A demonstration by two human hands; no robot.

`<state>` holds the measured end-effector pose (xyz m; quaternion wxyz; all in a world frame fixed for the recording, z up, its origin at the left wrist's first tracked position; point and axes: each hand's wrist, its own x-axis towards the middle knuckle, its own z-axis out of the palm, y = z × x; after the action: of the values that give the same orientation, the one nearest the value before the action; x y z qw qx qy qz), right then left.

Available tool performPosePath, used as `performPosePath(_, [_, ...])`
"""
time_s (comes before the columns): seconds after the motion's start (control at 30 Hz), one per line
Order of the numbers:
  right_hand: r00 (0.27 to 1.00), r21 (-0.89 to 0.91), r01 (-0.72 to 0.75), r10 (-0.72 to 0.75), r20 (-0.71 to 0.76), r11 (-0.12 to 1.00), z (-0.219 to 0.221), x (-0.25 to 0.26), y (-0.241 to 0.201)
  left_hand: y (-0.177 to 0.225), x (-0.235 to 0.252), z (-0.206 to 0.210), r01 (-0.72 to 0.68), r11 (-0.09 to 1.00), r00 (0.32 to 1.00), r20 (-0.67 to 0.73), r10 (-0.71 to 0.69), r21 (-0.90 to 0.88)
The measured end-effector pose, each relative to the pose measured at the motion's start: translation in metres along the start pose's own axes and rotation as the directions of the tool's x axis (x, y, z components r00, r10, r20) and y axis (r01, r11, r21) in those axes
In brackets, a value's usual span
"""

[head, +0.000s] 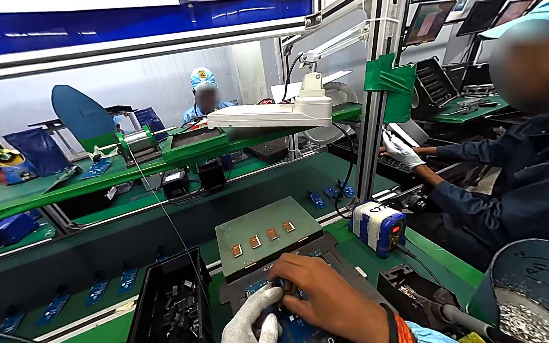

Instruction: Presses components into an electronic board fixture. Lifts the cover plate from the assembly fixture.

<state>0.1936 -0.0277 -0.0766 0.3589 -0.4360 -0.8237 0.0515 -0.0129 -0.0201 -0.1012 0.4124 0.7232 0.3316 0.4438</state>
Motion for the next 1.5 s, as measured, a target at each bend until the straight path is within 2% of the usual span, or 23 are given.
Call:
performPosePath(0.1, [0.992,-0.069,-0.124,0.123,-0.015,0.990,-0.010,-0.002,0.001,0.001,0.001,0.001,-0.014,1.000,0.998,0.063,0.012,0.022])
performPosePath(0.23, [0.938,-0.119,-0.342,0.347,0.022,0.932,-0.024,-0.006,0.012,0.008,0.002,0.006,0.003,0.972,0.991,0.128,-0.035,0.236])
performPosePath(0.4, [0.905,-0.118,-0.411,0.420,0.064,0.904,-0.017,-0.010,0.019,0.007,-0.001,0.014,-0.028,0.871,0.999,-0.019,0.043,0.491])
performPosePath(0.53, [0.862,-0.167,-0.482,0.500,0.086,0.860,-0.017,-0.003,0.016,0.005,-0.002,0.016,-0.075,0.798,0.995,-0.007,0.098,0.598])
performPosePath(0.83, [0.887,-0.261,-0.434,0.459,0.042,0.862,-0.011,0.000,0.011,0.003,-0.001,0.013,-0.064,0.778,0.997,0.076,0.021,0.625])
performPosePath(1.17, [0.907,-0.245,-0.414,0.421,-0.027,0.877,-0.006,-0.006,0.014,0.002,-0.001,0.013,-0.066,0.792,0.998,0.054,0.042,0.607])
performPosePath(1.3, [0.903,-0.275,-0.409,0.429,0.015,0.870,-0.007,-0.004,0.010,0.001,-0.001,0.012,-0.066,0.793,0.998,0.049,0.046,0.606])
performPosePath(1.5, [0.923,-0.305,-0.324,0.370,0.107,0.896,-0.015,-0.001,0.005,0.002,0.000,0.009,-0.025,0.820,0.999,0.037,0.005,0.571])
